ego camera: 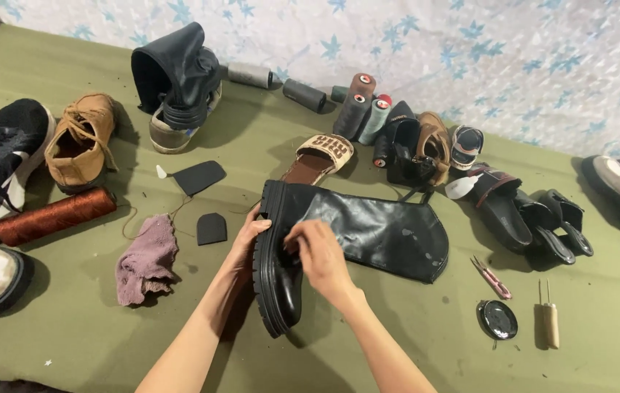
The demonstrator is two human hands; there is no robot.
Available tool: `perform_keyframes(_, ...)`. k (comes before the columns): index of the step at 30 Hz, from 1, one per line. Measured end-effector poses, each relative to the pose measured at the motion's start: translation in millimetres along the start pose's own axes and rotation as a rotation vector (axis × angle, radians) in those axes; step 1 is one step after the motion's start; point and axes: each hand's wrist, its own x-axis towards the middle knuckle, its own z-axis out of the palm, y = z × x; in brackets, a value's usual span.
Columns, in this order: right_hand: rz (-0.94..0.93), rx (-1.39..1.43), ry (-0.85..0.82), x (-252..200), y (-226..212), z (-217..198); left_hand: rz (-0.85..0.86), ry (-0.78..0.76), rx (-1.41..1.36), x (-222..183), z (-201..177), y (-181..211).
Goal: Repairing a black leather boot by working on its seams with a hand tool on a workbench.
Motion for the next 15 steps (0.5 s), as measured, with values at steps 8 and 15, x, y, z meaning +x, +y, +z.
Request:
perform_keyframes(8, 0.332, 0.079, 0.220, 36, 15, 28, 0.030, 0.003, -0.024, 33, -28, -32)
perform_keyframes(15, 0.251, -0.220, 0.285, 31, 97, 4, 0.017, 0.016, 0.056, -46, 47, 49)
